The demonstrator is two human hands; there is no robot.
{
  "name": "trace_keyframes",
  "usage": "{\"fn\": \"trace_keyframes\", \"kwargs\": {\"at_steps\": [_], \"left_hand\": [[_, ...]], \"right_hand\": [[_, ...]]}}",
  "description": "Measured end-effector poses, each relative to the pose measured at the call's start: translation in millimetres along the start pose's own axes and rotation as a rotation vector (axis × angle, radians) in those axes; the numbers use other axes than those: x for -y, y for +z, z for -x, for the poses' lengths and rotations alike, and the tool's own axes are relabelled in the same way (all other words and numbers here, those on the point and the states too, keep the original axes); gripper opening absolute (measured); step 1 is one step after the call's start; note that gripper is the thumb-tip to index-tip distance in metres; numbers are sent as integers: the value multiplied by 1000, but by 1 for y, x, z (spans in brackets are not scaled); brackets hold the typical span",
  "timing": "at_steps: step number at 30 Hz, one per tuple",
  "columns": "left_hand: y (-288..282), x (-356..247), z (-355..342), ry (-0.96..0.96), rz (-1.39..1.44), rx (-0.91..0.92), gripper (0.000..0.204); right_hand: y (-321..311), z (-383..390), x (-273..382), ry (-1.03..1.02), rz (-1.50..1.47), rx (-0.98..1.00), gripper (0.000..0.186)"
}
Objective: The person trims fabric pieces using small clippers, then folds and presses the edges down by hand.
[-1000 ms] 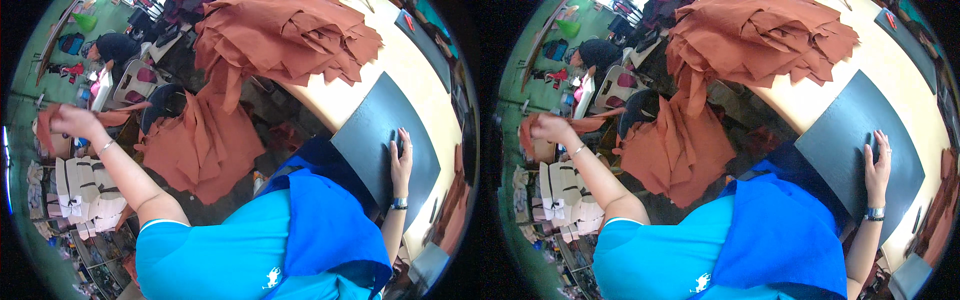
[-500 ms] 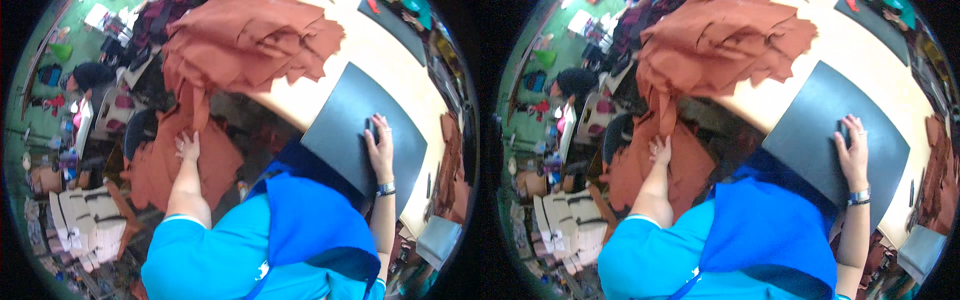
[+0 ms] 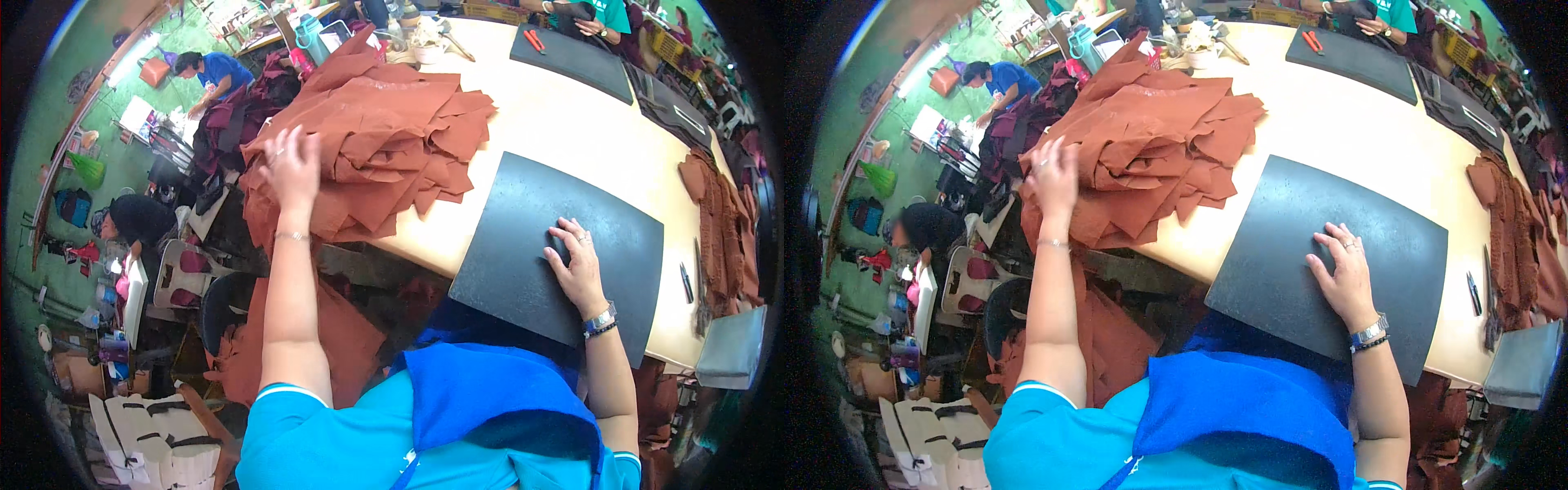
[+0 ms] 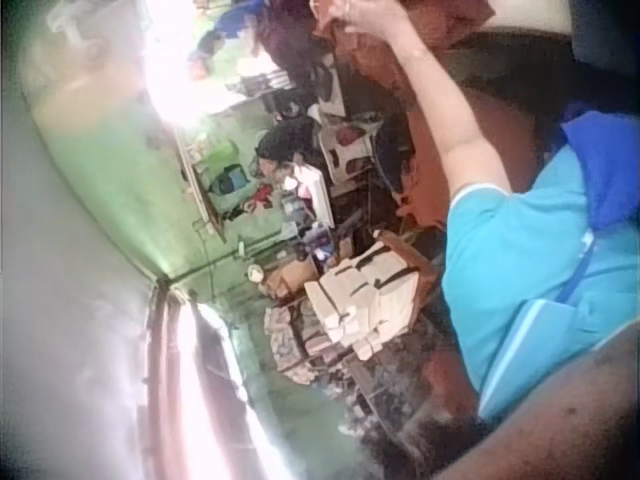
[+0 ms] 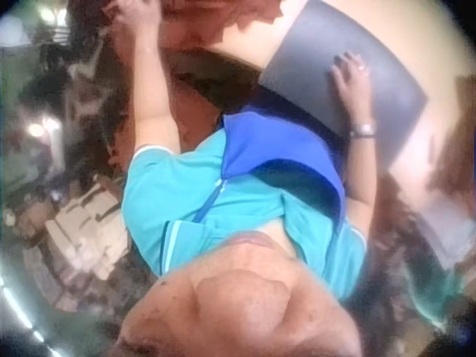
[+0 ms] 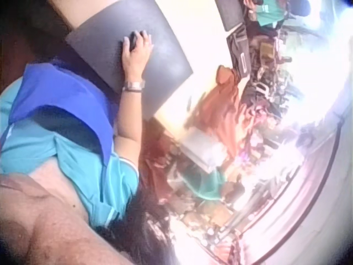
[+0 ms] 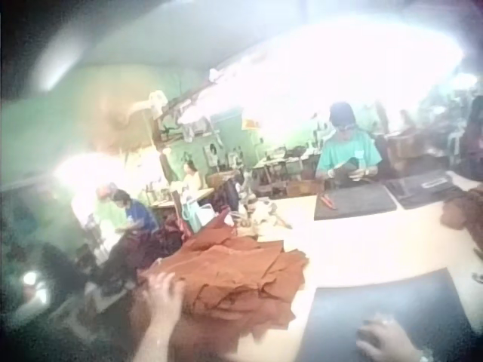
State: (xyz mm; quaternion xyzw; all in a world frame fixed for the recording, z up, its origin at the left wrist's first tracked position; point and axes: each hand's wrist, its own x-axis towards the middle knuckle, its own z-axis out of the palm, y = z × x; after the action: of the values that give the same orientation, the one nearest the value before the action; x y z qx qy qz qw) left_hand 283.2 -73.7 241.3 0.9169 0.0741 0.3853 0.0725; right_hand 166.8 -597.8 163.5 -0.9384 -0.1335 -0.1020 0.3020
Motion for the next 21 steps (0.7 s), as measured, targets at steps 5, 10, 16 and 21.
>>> {"fn": "trace_keyframes", "kwargs": {"at_steps": [5, 10, 16, 21], "left_hand": [[17, -67, -47, -262, -219, 618, 56], [30, -54, -55, -441, 129, 322, 46], [32, -121, -49, -259, 875, -357, 44], [22, -239, -5, 26, 1140, -125, 36]], "right_hand": [[1, -1, -5, 5, -19, -26, 37], [-2, -3, -5, -15, -53, -18, 37], [-5, -1, -11, 12, -75, -15, 36], [-7, -1, -17, 71, -221, -61, 40]]}}
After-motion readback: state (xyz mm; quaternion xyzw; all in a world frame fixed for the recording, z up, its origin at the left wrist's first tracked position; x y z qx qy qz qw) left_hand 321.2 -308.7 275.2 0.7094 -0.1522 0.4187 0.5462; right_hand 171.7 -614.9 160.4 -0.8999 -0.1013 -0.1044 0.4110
